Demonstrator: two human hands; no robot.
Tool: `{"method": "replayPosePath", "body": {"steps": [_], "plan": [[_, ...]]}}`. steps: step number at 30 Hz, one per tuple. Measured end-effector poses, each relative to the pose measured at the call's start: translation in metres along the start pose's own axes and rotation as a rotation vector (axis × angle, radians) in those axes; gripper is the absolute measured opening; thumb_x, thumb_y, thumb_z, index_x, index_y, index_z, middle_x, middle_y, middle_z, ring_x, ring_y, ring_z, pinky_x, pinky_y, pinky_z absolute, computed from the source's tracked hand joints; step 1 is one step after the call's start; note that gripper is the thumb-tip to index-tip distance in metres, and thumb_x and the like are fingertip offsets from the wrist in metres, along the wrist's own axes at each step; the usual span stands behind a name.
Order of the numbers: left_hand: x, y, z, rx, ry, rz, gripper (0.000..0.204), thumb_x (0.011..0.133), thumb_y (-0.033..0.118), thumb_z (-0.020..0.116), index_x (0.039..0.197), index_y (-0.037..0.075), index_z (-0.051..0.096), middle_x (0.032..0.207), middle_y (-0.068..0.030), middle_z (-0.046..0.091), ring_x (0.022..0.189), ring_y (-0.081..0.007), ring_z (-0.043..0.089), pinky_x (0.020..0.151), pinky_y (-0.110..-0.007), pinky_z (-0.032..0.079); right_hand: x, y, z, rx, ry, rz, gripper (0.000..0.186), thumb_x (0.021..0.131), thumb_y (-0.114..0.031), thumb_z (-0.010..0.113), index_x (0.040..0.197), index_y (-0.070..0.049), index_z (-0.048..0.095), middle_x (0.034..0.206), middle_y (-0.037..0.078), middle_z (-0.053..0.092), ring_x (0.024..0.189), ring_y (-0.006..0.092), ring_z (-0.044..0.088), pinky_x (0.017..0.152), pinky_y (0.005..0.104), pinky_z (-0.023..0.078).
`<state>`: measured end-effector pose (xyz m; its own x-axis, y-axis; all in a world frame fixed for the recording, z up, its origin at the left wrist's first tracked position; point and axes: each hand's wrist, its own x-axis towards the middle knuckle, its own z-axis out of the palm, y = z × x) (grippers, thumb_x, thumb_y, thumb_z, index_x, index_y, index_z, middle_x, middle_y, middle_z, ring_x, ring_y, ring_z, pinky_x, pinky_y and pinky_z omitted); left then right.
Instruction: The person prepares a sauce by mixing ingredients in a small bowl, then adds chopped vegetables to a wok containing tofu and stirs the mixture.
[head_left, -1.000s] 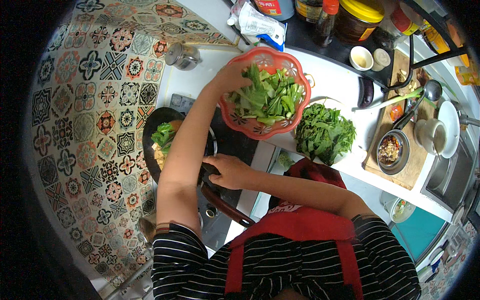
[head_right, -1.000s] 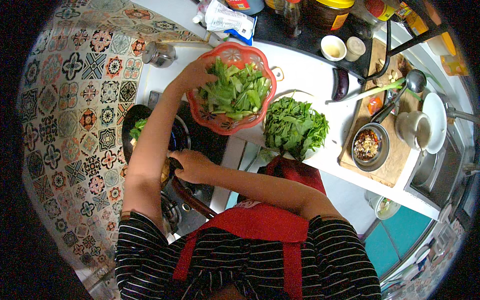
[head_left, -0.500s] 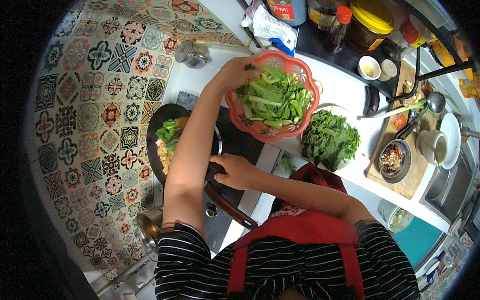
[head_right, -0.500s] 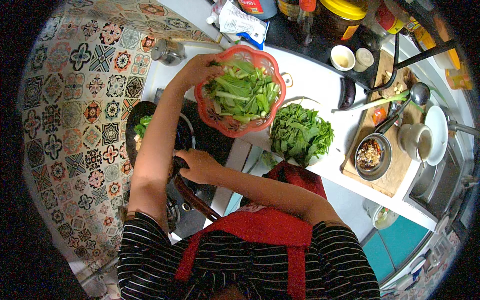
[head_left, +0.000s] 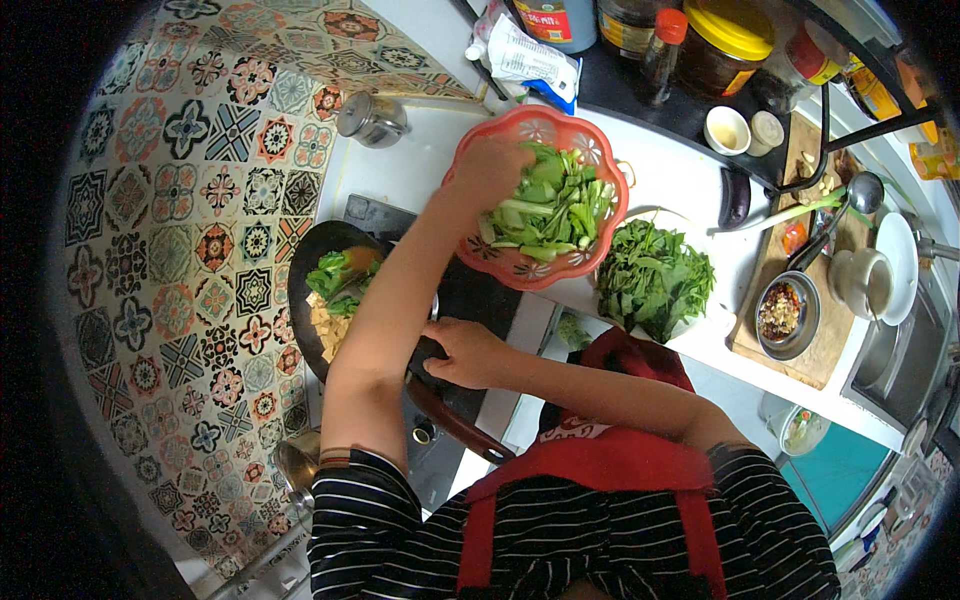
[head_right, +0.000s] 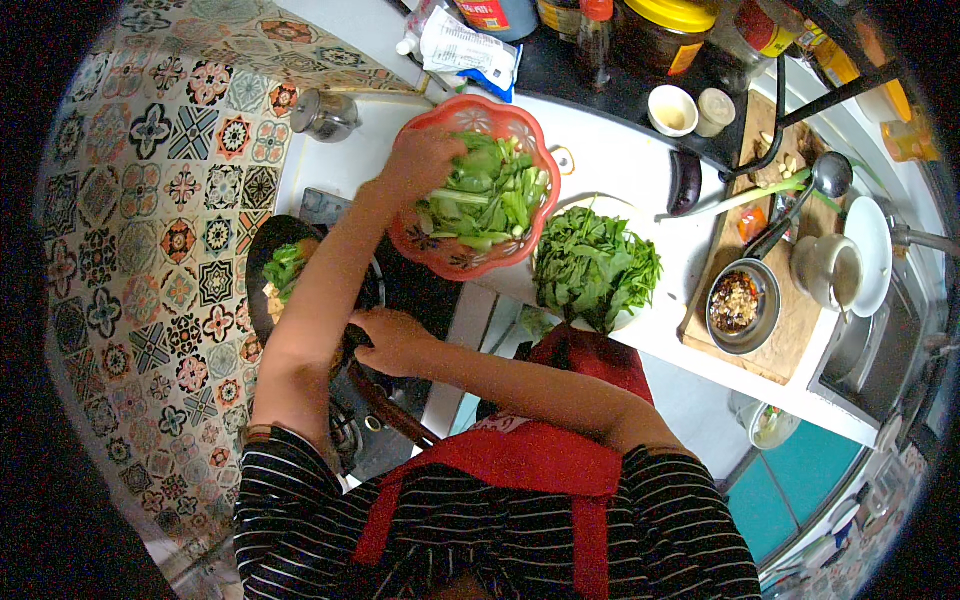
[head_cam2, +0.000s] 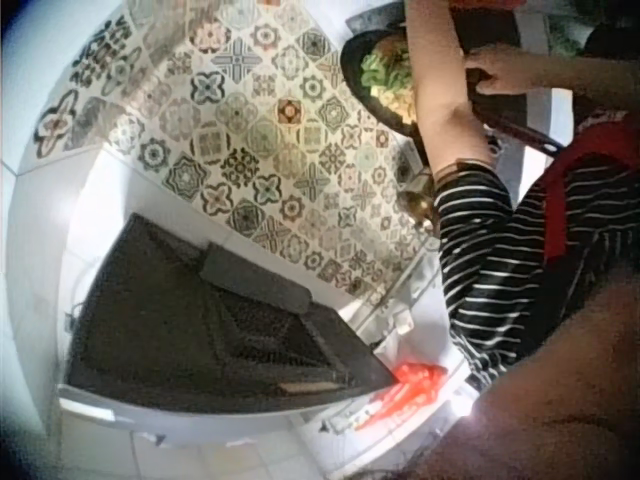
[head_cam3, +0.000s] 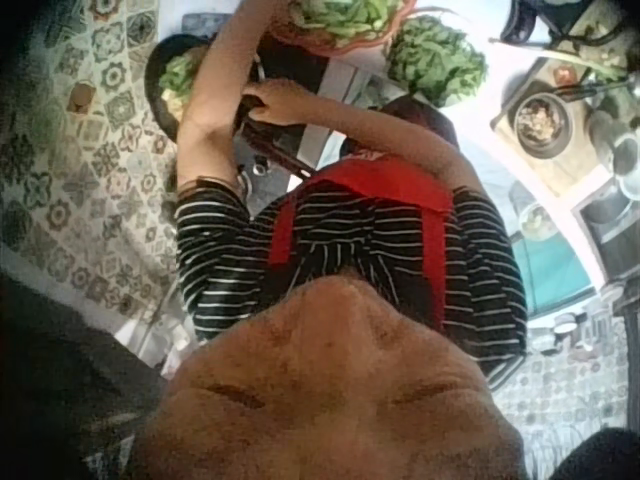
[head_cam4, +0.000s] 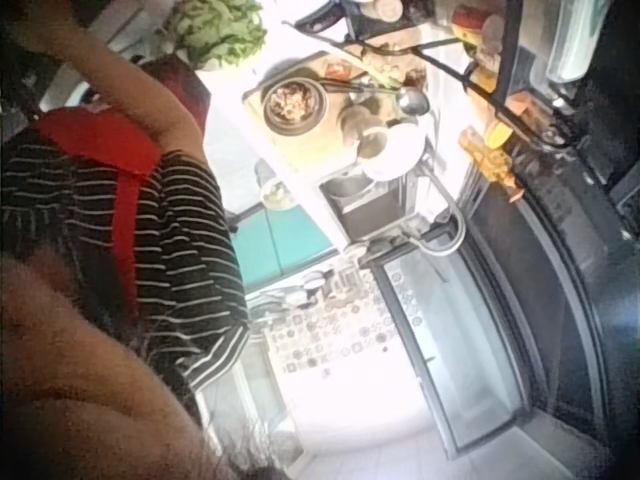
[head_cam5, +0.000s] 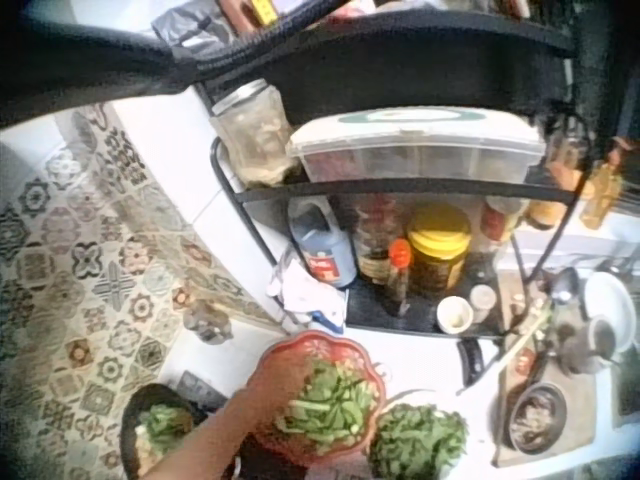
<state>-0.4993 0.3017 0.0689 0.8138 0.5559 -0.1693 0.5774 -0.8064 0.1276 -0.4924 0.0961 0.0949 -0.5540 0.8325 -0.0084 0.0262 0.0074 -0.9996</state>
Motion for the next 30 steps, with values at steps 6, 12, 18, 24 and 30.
{"method": "replayPosePath", "body": {"steps": [6, 12, 18, 24, 30], "plan": [[0.018, -0.006, -0.009, -0.070, 0.049, -0.068, 0.031, 0.075, 0.009, 0.057, 0.106, 0.006, 0.057, 0.103, -0.0153, 0.060, 0.098, -0.0318, 0.057, 0.084, -0.042, 0.046, 0.000, -0.005, 0.001, 0.035, 0.018, 0.018, 0.048, 0.073, -0.019, 0.058, 0.118, -0.005, 0.050, 0.104, 0.026, 0.057, 0.096, 0.0405, 0.055, 0.084, 0.0486, 0.044], [0.041, 0.032, 0.012, 0.170, 0.024, -0.200, 0.030, 0.073, 0.002, 0.057, 0.103, 0.004, 0.058, 0.106, -0.0158, 0.061, 0.105, -0.0329, 0.055, 0.088, -0.042, 0.046, -0.001, 0.007, 0.004, 0.047, 0.013, -0.078, 0.048, 0.075, -0.019, 0.060, 0.118, -0.004, 0.047, 0.108, 0.026, 0.056, 0.098, 0.0421, 0.054, 0.086, 0.0481, 0.043], [0.001, 0.010, -0.070, -0.925, 0.138, -0.410, 0.037, 0.072, 0.009, 0.069, 0.106, 0.000, 0.056, 0.097, -0.0099, 0.063, 0.096, -0.0205, 0.058, 0.081, -0.033, 0.047, 0.001, -0.005, 0.005, 0.019, 0.009, 0.055, 0.050, 0.080, -0.021, 0.054, 0.124, -0.001, 0.043, 0.115, 0.026, 0.053, 0.105, 0.0402, 0.052, 0.092, 0.0456, 0.040], [-0.107, -0.003, -0.115, -1.918, 0.296, -0.387, 0.045, 0.090, 0.021, 0.055, 0.129, 0.003, 0.041, 0.120, -0.0107, 0.055, 0.105, -0.0228, 0.056, 0.092, -0.037, 0.045, 0.005, -0.002, 0.002, 0.028, -0.037, 0.071, 0.051, 0.085, -0.023, 0.053, 0.132, -0.006, 0.041, 0.116, 0.020, 0.055, 0.099, 0.0336, 0.057, 0.087, 0.0391, 0.044], [-0.213, -0.013, -0.117, -2.261, 0.515, -0.311, 0.053, 0.095, 0.044, 0.037, 0.130, 0.004, 0.041, 0.122, -0.0142, 0.053, 0.109, -0.0287, 0.055, 0.094, -0.049, 0.042, 0.001, -0.025, -0.003, 0.631, -0.021, 0.423, 0.047, 0.089, -0.018, 0.050, 0.134, -0.013, 0.040, 0.079, 0.003, 0.056, 0.052, 0.0057, 0.038, 0.044, 0.0191, 0.027]]}}
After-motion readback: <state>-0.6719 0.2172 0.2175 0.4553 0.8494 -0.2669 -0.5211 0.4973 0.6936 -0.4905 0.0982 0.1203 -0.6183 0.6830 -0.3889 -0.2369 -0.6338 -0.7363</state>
